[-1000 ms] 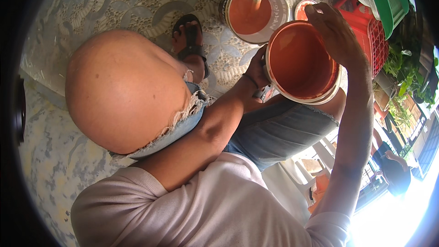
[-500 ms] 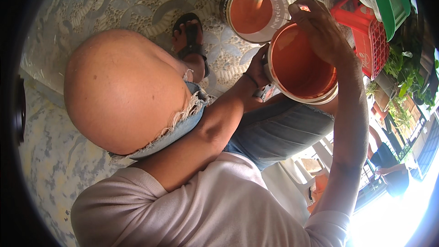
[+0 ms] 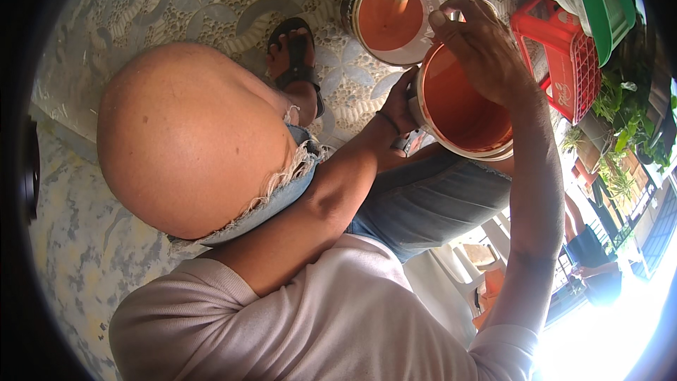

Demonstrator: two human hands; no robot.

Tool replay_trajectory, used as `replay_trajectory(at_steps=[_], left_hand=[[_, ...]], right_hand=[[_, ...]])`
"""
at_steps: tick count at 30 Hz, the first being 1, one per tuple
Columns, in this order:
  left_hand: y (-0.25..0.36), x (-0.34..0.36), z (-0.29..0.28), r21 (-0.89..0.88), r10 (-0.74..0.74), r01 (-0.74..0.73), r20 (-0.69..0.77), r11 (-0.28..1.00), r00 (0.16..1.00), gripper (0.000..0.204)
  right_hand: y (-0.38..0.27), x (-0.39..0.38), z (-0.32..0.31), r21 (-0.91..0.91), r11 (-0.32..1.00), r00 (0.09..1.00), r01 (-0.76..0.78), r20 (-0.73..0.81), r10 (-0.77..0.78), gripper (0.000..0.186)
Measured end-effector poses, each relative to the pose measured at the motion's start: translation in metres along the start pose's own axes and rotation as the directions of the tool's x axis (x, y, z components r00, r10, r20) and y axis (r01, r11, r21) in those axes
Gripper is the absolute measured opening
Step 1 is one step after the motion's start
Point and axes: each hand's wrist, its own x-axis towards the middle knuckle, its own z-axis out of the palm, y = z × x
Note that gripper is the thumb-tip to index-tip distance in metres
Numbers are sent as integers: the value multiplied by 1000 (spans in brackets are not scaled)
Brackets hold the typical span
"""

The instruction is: The person sits on the floor and stirs orange paint in a bucket using a wooden stick. They then pour some of the mixed paint into a smaller container and wipe their hands with a cloth.

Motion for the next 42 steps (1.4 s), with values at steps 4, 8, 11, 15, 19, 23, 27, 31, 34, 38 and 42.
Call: replay_trajectory(at_steps=[4,8,11,15,19,23,27,31,34,38,42], left_hand=[[0,1,-3,1,21,-21,1,1000,1000,50],[0,0,-1,-3,6,-6,-4,1000,1000,50],[1,1,-1,9,20,-20,-9,1000,1000,60],[0,1,-1,21,39,-39,-8,999,999,60],[1,2,-1,1,33,-33,-2,999,999,60],[0,2,-1,-1,45,-45,3,999,999,60],[1,5,-4,7,24,-24,4,1000,1000,61],[2,4,-7,17,31,-31,-7,999,999,62],[2,3,-4,20,29,-29,2,999,1000,63],[2,-2,3,36,2,0,-48,999,999,63],[2,4,-2,12,17,-16,-69,1000,997,64]], right_hand=[[-8,1,1,39,999,1000,-30,-5,30,62],[-6,1,4,3,999,999,-34,25,34,65],[-8,1,5,0,999,997,-54,47,54,67],[-8,1,7,22,997,995,-70,67,68,70],[-12,0,6,47,995,994,-84,78,80,72],[-14,0,5,186,970,983,-156,126,134,61],[-6,1,6,420,868,964,-265,136,228,61],[-5,0,0,147,984,995,-98,13,97,57],[-8,-5,-2,-48,998,999,-31,42,33,58],[-9,-6,-1,-181,983,998,17,59,-7,57],[8,4,-21,-32,999,981,10,193,-4,44]])
